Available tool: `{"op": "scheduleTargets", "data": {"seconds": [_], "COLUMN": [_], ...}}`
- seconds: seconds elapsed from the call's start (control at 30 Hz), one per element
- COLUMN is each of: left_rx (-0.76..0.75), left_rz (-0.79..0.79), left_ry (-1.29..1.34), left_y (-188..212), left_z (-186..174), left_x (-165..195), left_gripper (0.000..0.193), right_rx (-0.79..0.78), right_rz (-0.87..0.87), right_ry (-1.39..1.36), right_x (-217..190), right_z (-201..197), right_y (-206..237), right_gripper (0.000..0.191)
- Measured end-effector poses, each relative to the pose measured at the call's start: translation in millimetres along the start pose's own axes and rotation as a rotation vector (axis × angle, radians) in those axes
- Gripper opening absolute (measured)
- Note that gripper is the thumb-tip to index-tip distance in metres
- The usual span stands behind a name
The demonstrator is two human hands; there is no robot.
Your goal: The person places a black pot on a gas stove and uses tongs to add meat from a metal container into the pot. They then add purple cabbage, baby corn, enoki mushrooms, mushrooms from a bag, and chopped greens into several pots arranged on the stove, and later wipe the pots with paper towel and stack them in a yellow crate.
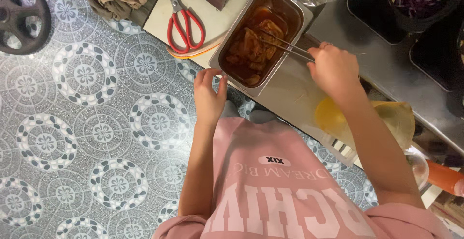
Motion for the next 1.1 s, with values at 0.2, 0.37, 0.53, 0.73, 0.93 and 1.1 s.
{"op": "scheduleTargets", "data": {"seconds": [0.2,0.37,0.53,0.73,0.93,1.1], "left_rx": [-0.003,-0.003,0.0,-0.001,-0.007,-0.016], "left_rz": [0.005,-0.019,-0.007,0.002,0.003,-0.025], "left_ry": [0.019,0.042,0.032,0.043,0.053,0.044], "left_y": [0.7,3.0,3.8,4.5,6.5,8.4], "left_z": [2.3,1.7,-1.2,-0.2,0.9,-1.4], "left_x": [2.4,1.1,-0.3,-0.2,2.0,0.1], "left_gripper": [0.018,0.018,0.018,0.018,0.019,0.018], "right_rx": [0.014,0.026,0.005,0.008,0.107,0.05], "right_rz": [0.029,0.032,-0.039,-0.197,-0.294,-0.258], "right_ry": [-0.01,0.015,-0.015,0.207,0.198,0.211], "right_x": [2.6,-6.4,-21.0,-62.1,-88.9,-84.0], "right_z": [-0.6,-4.2,-3.9,26.9,41.5,36.3], "right_y": [5.0,5.2,11.6,14.9,13.6,15.2], "right_gripper": [0.029,0.025,0.027,0.026,0.015,0.02]}}
Point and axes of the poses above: each hand's wrist, its own y-axis away from the middle knuckle, its own z-axis out of the palm, x = y × z, the point moved 10 cm from there along -y, towards the middle knuckle, and after that the axes turned 7 degrees about z, right-handed, at the moved point
